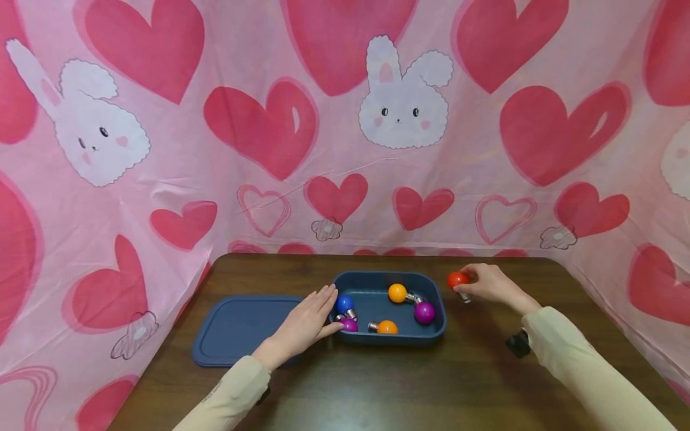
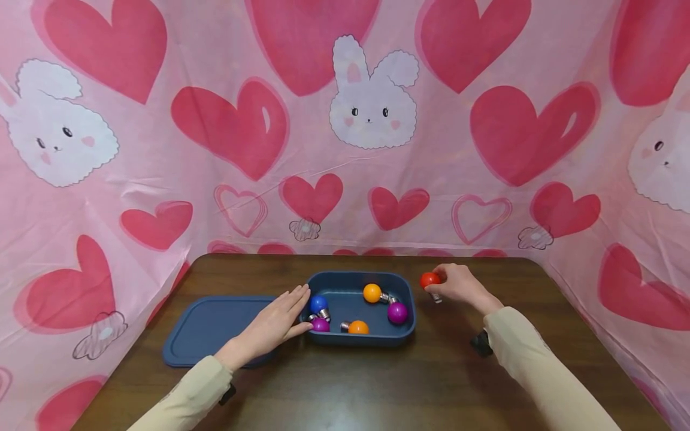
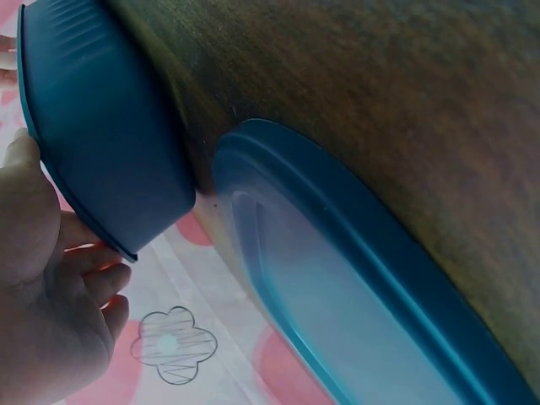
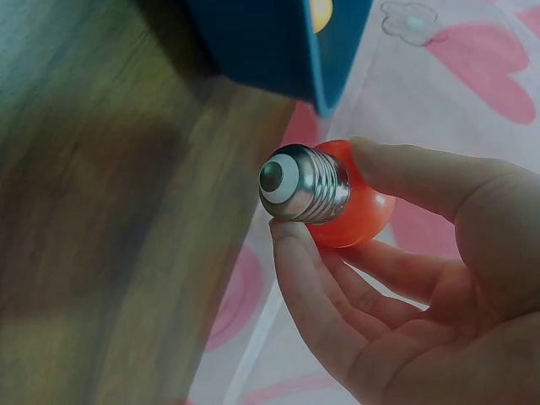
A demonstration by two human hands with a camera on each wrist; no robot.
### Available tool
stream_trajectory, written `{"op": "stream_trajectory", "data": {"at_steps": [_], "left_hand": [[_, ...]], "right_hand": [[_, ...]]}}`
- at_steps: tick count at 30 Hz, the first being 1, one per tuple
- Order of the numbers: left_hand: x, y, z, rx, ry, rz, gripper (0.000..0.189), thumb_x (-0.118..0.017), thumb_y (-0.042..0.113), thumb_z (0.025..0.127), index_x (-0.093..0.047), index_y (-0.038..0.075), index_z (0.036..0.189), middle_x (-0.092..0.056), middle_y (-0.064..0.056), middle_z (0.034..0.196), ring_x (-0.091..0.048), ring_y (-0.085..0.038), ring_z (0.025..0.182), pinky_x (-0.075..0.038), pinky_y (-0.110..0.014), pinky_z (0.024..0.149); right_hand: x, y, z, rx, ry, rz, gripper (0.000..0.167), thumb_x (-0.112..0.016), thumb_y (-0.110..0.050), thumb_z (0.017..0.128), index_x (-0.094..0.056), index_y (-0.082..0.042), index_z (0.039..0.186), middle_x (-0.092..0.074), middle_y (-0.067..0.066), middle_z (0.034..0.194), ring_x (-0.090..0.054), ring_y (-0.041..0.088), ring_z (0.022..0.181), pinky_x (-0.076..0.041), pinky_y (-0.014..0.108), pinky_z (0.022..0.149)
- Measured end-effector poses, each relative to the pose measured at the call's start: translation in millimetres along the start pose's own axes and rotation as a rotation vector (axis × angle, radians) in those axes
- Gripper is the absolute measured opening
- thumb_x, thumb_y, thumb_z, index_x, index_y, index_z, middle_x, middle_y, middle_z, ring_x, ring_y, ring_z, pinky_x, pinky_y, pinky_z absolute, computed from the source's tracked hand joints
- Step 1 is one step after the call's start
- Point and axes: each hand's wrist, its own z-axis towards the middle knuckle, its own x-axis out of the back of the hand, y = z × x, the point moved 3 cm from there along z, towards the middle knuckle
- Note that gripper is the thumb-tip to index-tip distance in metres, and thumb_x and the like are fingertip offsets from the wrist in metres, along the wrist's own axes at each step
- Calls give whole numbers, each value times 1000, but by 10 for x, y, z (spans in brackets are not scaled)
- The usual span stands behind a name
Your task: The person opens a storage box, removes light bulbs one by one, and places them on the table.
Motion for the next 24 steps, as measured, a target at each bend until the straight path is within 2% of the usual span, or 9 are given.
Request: {"op": "stream_trajectory", "data": {"at_steps": [11, 24], "left_hand": [[-21, -10, -5, -11, 15, 3, 73, -53, 54, 96, -44, 3, 148, -46, -14, 154, -42, -30, 145, -37, -44, 118], [-26, -10, -5, 6, -8, -20, 73, -53, 53, 97, -42, 4, 149, -44, -14, 155, -41, -29, 146, -36, -44, 119]], "right_hand": [[-77, 217, -65, -32, -15, -21, 46, -76, -28, 84, -66, 10, 107, -71, 17, 91, -61, 23, 78, -52, 33, 69], [-201, 385, -83, -121, -81, 12, 53, -74, -29, 86, -61, 13, 114, -66, 15, 91, -56, 21, 76, -50, 30, 66]]}}
